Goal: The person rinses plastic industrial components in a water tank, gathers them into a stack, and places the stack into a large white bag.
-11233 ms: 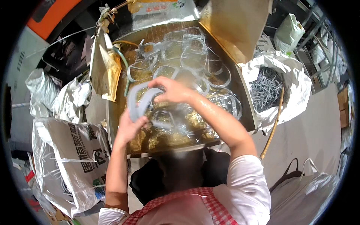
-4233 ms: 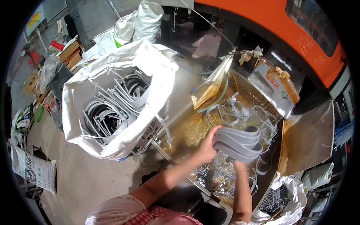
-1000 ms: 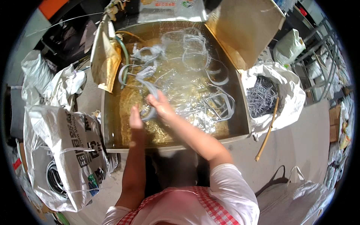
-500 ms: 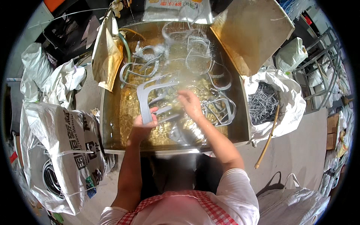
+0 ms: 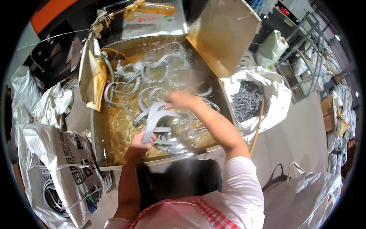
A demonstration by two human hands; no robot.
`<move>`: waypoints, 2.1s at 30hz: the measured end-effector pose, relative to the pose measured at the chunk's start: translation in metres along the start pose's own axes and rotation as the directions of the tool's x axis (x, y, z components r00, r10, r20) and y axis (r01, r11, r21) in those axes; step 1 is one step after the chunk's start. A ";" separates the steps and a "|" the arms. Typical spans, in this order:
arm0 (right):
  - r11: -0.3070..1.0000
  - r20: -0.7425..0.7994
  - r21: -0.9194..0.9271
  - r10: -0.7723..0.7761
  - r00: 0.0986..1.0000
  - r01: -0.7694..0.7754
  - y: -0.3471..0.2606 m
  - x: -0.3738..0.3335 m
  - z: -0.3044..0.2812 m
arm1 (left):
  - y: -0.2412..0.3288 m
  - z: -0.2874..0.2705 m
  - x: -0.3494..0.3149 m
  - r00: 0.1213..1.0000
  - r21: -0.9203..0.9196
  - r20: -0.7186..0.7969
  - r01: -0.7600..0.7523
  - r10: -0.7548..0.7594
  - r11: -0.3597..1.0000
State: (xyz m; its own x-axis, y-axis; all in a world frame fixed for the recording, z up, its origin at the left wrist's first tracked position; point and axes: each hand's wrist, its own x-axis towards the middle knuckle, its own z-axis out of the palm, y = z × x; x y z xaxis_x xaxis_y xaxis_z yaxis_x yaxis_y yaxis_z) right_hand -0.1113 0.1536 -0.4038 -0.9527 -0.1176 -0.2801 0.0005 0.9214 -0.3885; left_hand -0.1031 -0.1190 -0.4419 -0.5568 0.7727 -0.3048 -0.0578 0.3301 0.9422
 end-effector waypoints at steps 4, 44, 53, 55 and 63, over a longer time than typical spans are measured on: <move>0.988 -0.174 0.005 0.153 0.973 -0.154 0.016 -0.017 0.016 | 0.011 -0.001 -0.002 0.848 0.364 -0.290 -0.332 0.444 0.870; 0.988 0.484 0.144 -0.019 0.875 -0.058 0.000 -0.023 0.240 | -0.004 -0.042 -0.001 0.782 -0.651 -0.544 -0.164 -0.305 0.741; 0.975 0.713 -0.138 0.219 0.666 -0.174 -0.001 -0.016 0.238 | -0.010 -0.056 -0.014 0.719 -0.526 -0.641 -0.158 -0.268 0.835; 0.967 0.685 -0.042 0.210 0.697 -0.250 -0.012 -0.018 0.219 | -0.009 -0.056 -0.014 0.718 -0.536 -0.637 -0.151 -0.281 0.830; 0.878 0.489 0.067 0.385 0.783 -0.474 -0.009 0.013 0.236 | -0.009 -0.055 -0.012 0.708 -0.536 -0.634 -0.113 -0.310 0.837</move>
State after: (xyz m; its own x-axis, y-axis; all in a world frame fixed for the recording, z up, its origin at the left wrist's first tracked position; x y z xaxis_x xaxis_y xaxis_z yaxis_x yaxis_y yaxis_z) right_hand -0.0522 0.0566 -0.6114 -0.5975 0.0817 -0.7977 0.4720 0.8400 -0.2676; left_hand -0.1412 -0.1611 -0.4386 -0.9020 0.1007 -0.4197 -0.4290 -0.1019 0.8975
